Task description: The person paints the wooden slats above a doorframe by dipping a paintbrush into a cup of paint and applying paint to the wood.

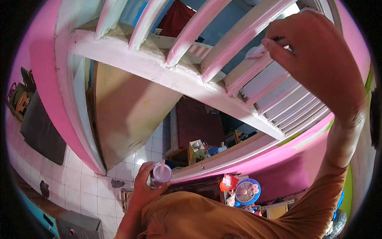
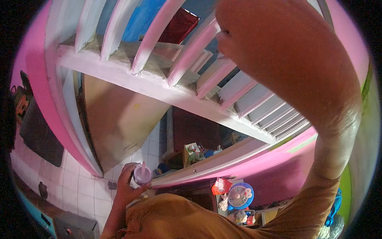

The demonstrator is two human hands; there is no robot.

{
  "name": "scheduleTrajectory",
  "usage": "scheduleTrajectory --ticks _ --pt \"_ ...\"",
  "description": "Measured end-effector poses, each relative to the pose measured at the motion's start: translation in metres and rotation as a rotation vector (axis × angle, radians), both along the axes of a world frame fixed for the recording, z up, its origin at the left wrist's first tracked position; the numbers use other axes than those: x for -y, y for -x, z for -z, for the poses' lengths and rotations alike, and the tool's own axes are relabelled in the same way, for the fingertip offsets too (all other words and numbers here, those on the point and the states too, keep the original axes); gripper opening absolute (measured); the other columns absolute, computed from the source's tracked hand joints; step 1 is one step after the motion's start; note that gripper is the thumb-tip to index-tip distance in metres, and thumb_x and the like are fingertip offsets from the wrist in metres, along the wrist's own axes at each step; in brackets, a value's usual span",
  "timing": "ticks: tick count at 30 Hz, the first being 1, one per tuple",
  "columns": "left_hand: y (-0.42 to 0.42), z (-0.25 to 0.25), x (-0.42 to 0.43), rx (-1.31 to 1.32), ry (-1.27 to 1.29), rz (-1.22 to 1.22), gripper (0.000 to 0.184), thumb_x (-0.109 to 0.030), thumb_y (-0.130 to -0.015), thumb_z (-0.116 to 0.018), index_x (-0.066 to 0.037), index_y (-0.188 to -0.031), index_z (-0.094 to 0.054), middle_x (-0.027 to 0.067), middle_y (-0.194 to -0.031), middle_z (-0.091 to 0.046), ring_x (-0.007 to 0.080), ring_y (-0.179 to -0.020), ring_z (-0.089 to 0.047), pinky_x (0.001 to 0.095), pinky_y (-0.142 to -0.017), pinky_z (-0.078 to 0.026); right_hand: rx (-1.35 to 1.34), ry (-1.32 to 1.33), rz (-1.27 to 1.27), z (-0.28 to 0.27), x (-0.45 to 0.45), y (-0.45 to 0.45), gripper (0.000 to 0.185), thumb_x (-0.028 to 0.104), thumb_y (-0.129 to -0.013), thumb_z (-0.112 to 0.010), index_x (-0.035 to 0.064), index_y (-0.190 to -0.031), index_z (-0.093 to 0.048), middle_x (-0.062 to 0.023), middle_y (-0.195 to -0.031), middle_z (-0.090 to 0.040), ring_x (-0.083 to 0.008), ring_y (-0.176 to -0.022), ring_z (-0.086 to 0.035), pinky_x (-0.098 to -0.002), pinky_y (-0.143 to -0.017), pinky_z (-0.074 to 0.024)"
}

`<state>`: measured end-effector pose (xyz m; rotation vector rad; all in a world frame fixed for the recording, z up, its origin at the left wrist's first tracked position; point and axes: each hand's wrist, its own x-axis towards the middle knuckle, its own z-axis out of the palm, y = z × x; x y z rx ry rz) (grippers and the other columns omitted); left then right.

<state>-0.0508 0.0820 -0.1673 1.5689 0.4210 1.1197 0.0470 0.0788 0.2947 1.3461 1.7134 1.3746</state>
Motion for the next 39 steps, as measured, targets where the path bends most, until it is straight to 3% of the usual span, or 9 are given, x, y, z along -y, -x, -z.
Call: scheduleTrajectory --ticks 3,5,7,15,19,22,26,29,39 --pt "-0.001 0.000 0.000 0.005 0.020 0.008 0.068 -0.014 -0.066 -0.091 0.001 -0.124 -0.058 0.0172 -0.122 -0.060 0.0334 -0.112 -0.060 0.0406 -0.096 -0.049 -0.258 0.110 0.158 0.005 -0.002 -0.002 0.013 0.018 -0.085 -0.070 0.0048 -0.083 -0.071 -0.0098 -0.073 -0.069 -0.0303 -0.077 -0.063 -0.0419 -0.079 -0.0480" --pt "-0.001 0.002 0.000 0.031 0.024 0.005 0.068 -0.014 -0.066 -0.091 0.001 -0.124 -0.058 0.0173 -0.122 -0.059 0.0331 -0.112 -0.060 0.0405 -0.096 -0.049 -0.175 0.167 0.061 0.012 0.002 0.009 0.013 0.018 -0.085 -0.070 0.0049 -0.083 -0.071 -0.0094 -0.074 -0.070 -0.0294 -0.078 -0.063 -0.0416 -0.079 -0.0476" --pt "0.000 0.002 -0.001 0.025 0.034 0.008 0.068 -0.014 -0.066 -0.091 0.001 -0.124 -0.058 0.0172 -0.122 -0.059 0.0330 -0.112 -0.060 0.0404 -0.096 -0.049 -0.202 0.235 0.268 0.007 -0.001 0.015 0.011 0.017 -0.086 -0.071 0.0059 -0.084 -0.071 -0.0078 -0.074 -0.069 -0.0277 -0.080 -0.063 -0.0411 -0.079 -0.0469" --pt "0.001 0.000 -0.004 0.022 0.018 0.008 0.067 -0.013 -0.066 -0.090 0.001 -0.124 -0.058 0.0172 -0.122 -0.059 0.0328 -0.112 -0.060 0.0403 -0.096 -0.049 -0.081 0.189 0.223 0.025 -0.005 0.022 0.015 0.019 -0.085 -0.071 0.0043 -0.082 -0.070 -0.0099 -0.074 -0.068 -0.0298 -0.080 -0.063 -0.0424 -0.080 -0.0468" --pt "0.001 0.001 -0.004 -0.012 -0.004 -0.004 0.067 -0.015 -0.067 -0.090 0.001 -0.124 -0.058 0.0173 -0.121 -0.060 0.0333 -0.112 -0.060 0.0407 -0.097 -0.049 0.026 0.011 0.017 0.020 -0.004 0.000 0.015 0.019 -0.087 -0.069 0.0051 -0.083 -0.072 -0.0095 -0.076 -0.068 -0.0310 -0.079 -0.063 -0.0436 -0.081 -0.0474" --pt "0.001 -0.001 -0.005 -0.032 -0.013 -0.005 0.068 -0.016 -0.067 -0.090 0.001 -0.124 -0.058 0.0174 -0.121 -0.060 0.0336 -0.112 -0.061 0.0406 -0.096 -0.049 -0.152 0.153 0.243 0.027 -0.004 0.005 0.015 0.020 -0.088 -0.068 0.0053 -0.085 -0.072 -0.0100 -0.079 -0.068 -0.0312 -0.080 -0.063 -0.0438 -0.082 -0.0471" --pt "0.000 0.003 -0.004 -0.041 0.003 0.001 0.068 -0.018 -0.067 -0.091 0.002 -0.124 -0.058 0.0176 -0.121 -0.060 0.0338 -0.111 -0.061 0.0407 -0.096 -0.050 0.009 0.099 0.205 0.048 0.001 0.030 0.017 0.022 -0.089 -0.068 0.0056 -0.085 -0.072 -0.0103 -0.080 -0.068 -0.0309 -0.081 -0.063 -0.0430 -0.082 -0.0469" --pt "0.000 0.004 -0.005 -0.039 0.012 0.007 0.068 -0.018 -0.067 -0.091 0.002 -0.124 -0.058 0.0175 -0.121 -0.060 0.0336 -0.111 -0.061 0.0408 -0.096 -0.050 -0.305 0.159 0.031 0.037 0.004 0.015 0.016 0.022 -0.089 -0.068 0.0067 -0.086 -0.072 -0.0105 -0.080 -0.067 -0.0313 -0.081 -0.063 -0.0420 -0.081 -0.0467" --pt "0.004 0.000 -0.004 -0.032 0.028 0.018 0.067 -0.019 -0.068 -0.090 0.002 -0.124 -0.058 0.0173 -0.121 -0.060 0.0324 -0.112 -0.060 0.0401 -0.097 -0.049 0.126 0.091 0.177 0.056 0.002 0.015 0.010 0.018 -0.086 -0.070 0.0085 -0.083 -0.068 -0.0070 -0.078 -0.064 -0.0286 -0.078 -0.062 -0.0414 -0.077 -0.0447"
